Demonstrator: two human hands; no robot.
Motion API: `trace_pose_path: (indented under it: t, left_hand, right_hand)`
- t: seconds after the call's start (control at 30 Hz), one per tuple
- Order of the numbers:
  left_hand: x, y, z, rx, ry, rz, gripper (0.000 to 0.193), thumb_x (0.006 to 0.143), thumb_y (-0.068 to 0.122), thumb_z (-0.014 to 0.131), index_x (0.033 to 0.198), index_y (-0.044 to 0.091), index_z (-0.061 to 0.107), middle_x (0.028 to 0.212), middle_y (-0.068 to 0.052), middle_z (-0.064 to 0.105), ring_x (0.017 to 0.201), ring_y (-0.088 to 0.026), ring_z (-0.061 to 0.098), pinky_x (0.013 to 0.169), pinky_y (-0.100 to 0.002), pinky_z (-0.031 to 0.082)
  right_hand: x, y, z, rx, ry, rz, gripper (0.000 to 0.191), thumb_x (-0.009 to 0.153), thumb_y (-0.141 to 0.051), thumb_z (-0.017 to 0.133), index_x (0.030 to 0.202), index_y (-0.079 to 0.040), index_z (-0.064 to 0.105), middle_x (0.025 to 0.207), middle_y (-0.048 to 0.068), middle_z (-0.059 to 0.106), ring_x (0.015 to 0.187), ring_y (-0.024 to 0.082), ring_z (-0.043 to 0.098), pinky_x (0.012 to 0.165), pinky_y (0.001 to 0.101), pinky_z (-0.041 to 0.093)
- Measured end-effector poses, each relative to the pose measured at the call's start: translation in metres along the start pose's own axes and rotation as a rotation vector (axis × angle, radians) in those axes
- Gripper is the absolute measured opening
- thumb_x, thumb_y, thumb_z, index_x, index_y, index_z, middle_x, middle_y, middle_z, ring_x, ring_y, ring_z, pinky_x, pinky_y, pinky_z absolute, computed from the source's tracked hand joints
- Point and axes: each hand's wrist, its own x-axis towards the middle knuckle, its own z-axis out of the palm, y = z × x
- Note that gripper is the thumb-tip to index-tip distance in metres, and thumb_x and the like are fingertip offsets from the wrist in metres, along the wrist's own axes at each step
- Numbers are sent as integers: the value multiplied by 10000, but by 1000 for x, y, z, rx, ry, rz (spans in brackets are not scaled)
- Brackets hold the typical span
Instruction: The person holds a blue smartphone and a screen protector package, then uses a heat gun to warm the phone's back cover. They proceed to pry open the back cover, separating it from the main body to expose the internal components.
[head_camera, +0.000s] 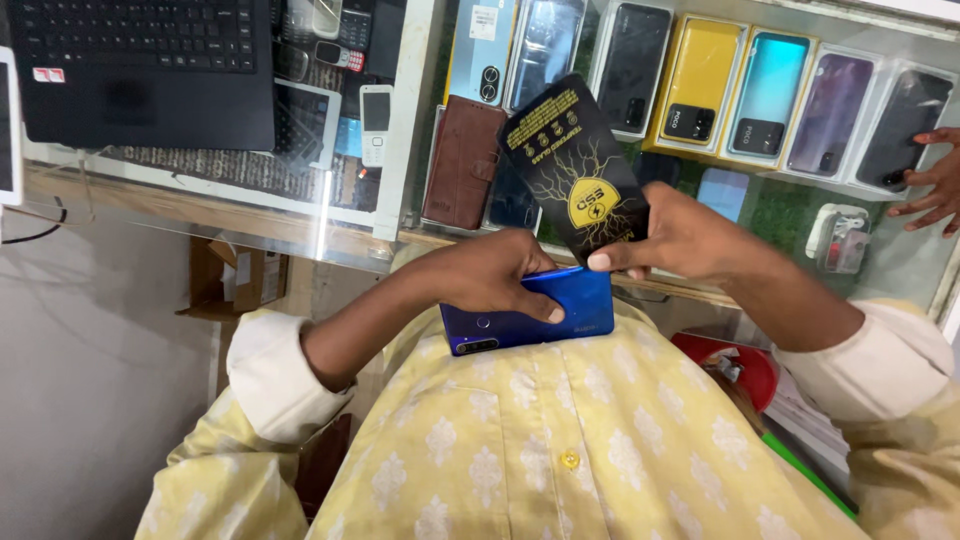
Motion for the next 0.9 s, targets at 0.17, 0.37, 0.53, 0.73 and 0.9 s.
trace_pose_path:
  t: [0.17,0.37,0.53,0.73,0.9]
  left_hand:
    - [1,3,-1,-10,-10,-30,330,794,344,799,977,69,797,768,-83,778,655,-143,712,639,-334,542]
    - [5,-4,-1,-23,-57,-14,343,801,358,794,983,68,796,781,-86,786,670,-154,718,646,-337,550]
    - [8,-6,-2,-37,-79,39,365,814,368,781,1011,61,785,812,-88,791,704,-154,729,667,-328,564]
    - [7,1,-3,41,-72,-20,376,815,379,790,1049,83,779,865,-84,786,738,-147,722,682,-324,547]
    - [5,4,-3,-13,-51,-28,360,795,352,782,1039,88,783,810,-85,790,693,-160,731,652,-340,556]
  right_hand:
    - [7,8,0,36,-15,-85,348,699,-269,893,895,-51,706,715,-28,662,606,81,577,502,260,459]
    - [3,10,5,67,-41,-105,304,753,-259,893,813,-35,696,646,-25,586,551,80,495,476,270,370]
    - [5,7,4,-59,5,-78,366,719,-328,895,810,-41,688,589,-19,565,527,79,512,452,276,370]
    - [9,4,1,-237,-15,33,508,711,-418,896,789,50,717,561,47,593,523,145,556,461,301,395]
    - [7,-4,-13,-232,-49,46,548,657,-456,885,923,-4,730,684,25,754,624,120,706,547,271,566]
